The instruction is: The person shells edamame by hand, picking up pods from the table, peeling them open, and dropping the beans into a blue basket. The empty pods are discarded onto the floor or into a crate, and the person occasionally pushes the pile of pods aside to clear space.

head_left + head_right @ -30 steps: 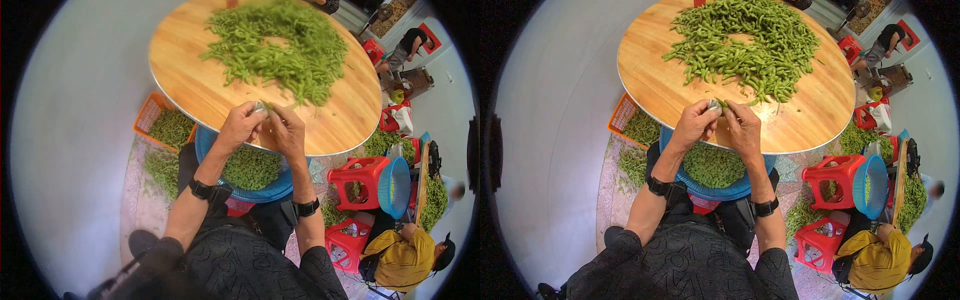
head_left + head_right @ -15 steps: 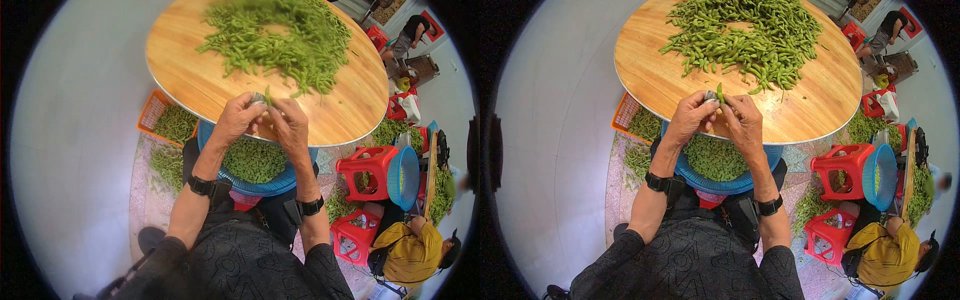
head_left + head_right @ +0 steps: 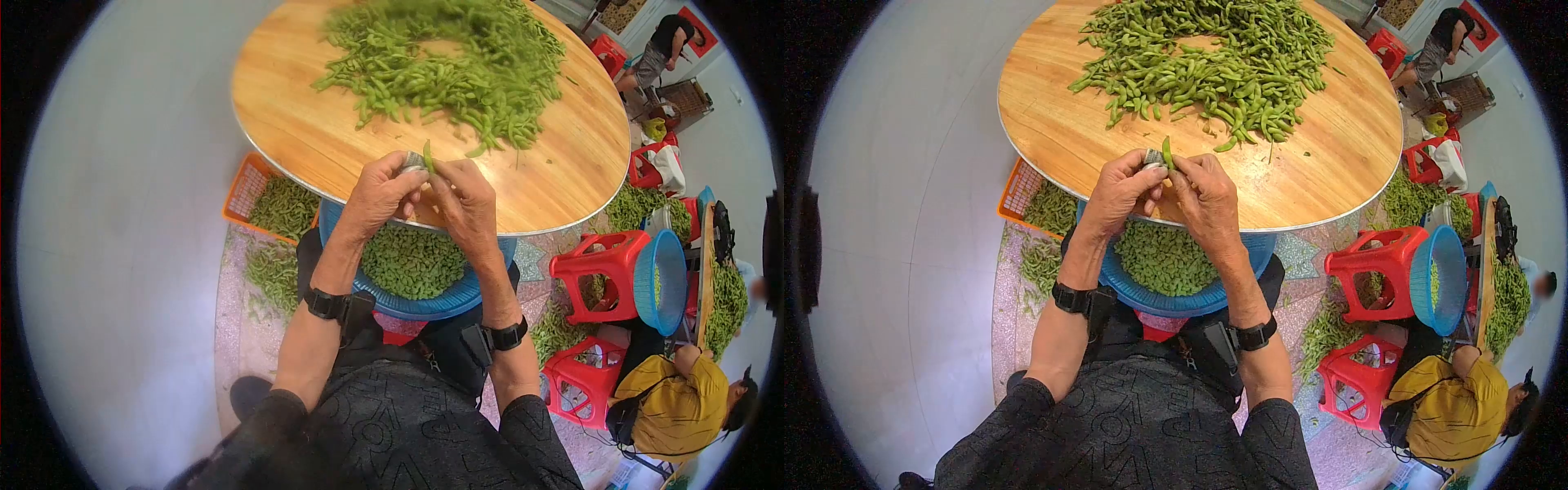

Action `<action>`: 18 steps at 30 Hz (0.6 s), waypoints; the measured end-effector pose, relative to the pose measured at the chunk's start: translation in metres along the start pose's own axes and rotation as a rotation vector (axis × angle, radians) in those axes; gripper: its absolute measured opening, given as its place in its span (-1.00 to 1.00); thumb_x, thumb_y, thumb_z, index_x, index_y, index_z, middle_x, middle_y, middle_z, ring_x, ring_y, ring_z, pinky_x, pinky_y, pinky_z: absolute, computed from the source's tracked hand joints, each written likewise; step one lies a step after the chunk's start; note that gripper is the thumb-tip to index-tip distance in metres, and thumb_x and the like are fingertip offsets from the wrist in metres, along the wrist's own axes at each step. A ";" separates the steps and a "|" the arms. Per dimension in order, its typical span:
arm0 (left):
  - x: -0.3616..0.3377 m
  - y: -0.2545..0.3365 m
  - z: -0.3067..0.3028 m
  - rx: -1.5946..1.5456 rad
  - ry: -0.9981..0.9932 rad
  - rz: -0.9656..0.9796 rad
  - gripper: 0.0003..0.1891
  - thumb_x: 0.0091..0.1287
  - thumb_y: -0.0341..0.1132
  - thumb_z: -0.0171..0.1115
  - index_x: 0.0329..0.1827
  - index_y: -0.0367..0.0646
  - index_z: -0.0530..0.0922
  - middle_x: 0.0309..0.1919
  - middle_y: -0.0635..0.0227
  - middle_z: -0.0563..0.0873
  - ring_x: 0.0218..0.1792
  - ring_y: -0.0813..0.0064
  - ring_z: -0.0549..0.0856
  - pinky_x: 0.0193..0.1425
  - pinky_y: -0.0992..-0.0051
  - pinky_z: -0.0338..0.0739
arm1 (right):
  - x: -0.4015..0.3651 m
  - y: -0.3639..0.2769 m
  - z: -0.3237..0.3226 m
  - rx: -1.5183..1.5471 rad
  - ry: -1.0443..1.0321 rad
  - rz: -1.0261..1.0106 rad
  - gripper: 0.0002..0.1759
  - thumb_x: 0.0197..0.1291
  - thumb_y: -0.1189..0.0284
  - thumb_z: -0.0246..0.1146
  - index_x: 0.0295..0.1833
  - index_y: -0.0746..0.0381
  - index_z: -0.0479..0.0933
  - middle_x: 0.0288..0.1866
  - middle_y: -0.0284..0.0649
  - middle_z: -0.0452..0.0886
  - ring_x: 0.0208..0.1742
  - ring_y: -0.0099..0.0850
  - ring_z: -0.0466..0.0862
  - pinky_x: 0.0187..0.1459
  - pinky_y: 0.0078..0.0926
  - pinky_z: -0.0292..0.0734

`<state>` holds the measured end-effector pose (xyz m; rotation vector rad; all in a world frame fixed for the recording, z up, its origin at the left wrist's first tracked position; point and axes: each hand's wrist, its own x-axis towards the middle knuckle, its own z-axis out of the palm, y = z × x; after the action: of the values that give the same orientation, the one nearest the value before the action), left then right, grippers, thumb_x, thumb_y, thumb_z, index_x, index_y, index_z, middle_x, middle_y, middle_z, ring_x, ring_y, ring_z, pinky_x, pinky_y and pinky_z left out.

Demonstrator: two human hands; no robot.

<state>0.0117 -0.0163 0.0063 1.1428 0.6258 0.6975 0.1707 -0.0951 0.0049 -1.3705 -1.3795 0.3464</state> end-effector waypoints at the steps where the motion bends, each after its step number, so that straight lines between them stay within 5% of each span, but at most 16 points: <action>1: 0.000 0.000 0.000 0.000 -0.001 0.000 -0.86 0.54 -0.28 0.32 -0.05 -0.17 0.63 -0.46 0.52 0.68 -0.60 0.76 0.59 -0.56 0.71 0.38 | 0.000 -0.001 0.000 -0.027 0.010 -0.030 -0.74 0.36 0.58 0.38 0.13 0.32 0.73 -0.16 -0.11 0.67 -0.20 -0.27 0.70 -0.18 -0.39 0.60; 10: -0.001 0.002 0.003 0.004 0.011 0.020 -0.88 0.53 -0.29 0.32 -0.07 -0.14 0.66 -0.48 0.53 0.68 -0.63 0.75 0.59 -0.58 0.70 0.41 | -0.005 0.001 0.004 0.010 0.038 -0.016 -0.75 0.38 0.60 0.35 0.14 0.33 0.70 -0.14 -0.10 0.69 -0.19 -0.23 0.72 -0.17 -0.35 0.62; 18: -0.009 0.004 0.010 -0.030 0.099 0.188 -0.78 0.55 -0.32 0.29 0.15 -0.19 0.62 -0.45 0.50 0.67 -0.56 0.74 0.59 -0.51 0.68 0.49 | -0.002 -0.004 -0.010 -0.205 0.020 -0.085 -0.79 0.39 0.60 0.31 0.10 0.34 0.65 -0.14 -0.04 0.67 -0.19 -0.14 0.70 -0.17 -0.29 0.63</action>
<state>0.0132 -0.0284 0.0136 1.1541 0.5936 0.9256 0.1762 -0.1028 0.0100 -1.4716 -1.4839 0.1372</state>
